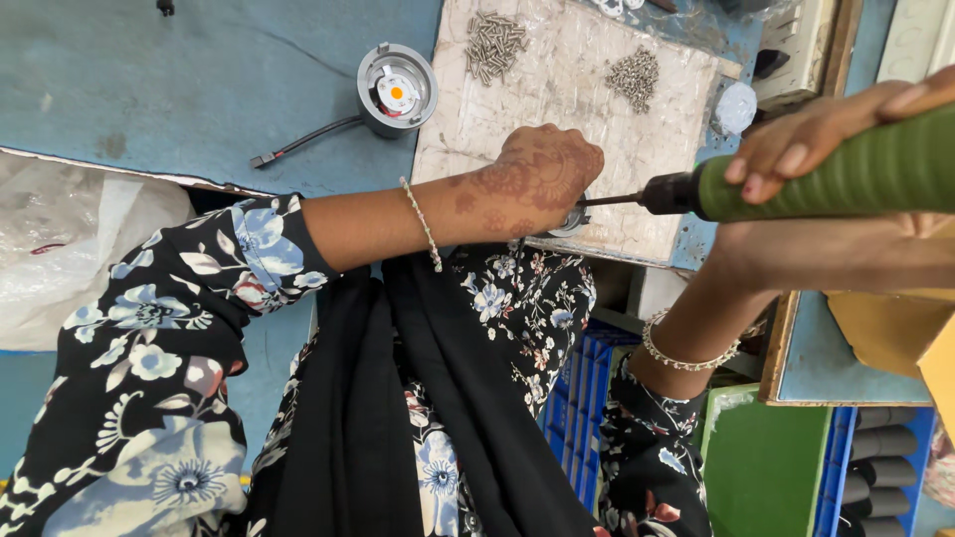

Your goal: The person assembles LED light fixtures at a workbench. They place LED modules into metal housings, apply adhesive with a syringe, and secure the housings with screws using a power drill. Completed units are placed into a cardboard box.

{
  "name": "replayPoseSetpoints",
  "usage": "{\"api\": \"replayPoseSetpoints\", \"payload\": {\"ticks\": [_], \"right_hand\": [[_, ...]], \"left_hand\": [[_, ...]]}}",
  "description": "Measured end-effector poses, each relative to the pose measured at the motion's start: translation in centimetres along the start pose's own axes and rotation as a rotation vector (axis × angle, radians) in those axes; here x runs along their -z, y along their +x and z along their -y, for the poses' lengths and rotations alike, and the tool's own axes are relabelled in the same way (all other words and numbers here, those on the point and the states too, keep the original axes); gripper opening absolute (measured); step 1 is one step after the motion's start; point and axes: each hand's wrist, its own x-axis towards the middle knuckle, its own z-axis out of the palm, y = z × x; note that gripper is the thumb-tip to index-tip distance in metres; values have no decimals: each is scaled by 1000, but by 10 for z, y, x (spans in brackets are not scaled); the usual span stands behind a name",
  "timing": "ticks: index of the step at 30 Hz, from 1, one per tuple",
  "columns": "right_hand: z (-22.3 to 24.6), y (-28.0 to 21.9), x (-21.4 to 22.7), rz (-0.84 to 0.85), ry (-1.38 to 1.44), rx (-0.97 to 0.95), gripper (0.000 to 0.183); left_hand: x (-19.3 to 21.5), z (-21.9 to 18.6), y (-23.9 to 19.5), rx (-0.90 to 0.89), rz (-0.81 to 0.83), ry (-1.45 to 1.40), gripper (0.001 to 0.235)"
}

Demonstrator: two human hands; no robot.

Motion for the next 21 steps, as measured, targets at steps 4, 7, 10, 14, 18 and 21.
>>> {"api": "replayPoseSetpoints", "payload": {"ticks": [4, 7, 10, 14, 18, 21], "right_hand": [[7, -14, 8, -103, -107, 30, 74], [19, -11, 6, -138, 22, -23, 73], [30, -7, 2, -173, 67, -38, 73], [39, -17, 6, -239, 67, -21, 75], [47, -32, 28, -191, 15, -53, 52], [44, -33, 51, -275, 48, -52, 49]], "left_hand": [[20, 4, -6, 15, 137, -3, 37], [33, 25, -10, 23, 325, -163, 81], [29, 40, -19, -191, 281, -409, 121], [2, 44, -39, -264, 106, -656, 101], [-20, 36, -54, -189, -89, -600, 81], [-22, 30, -62, -171, -186, -482, 72]]}}
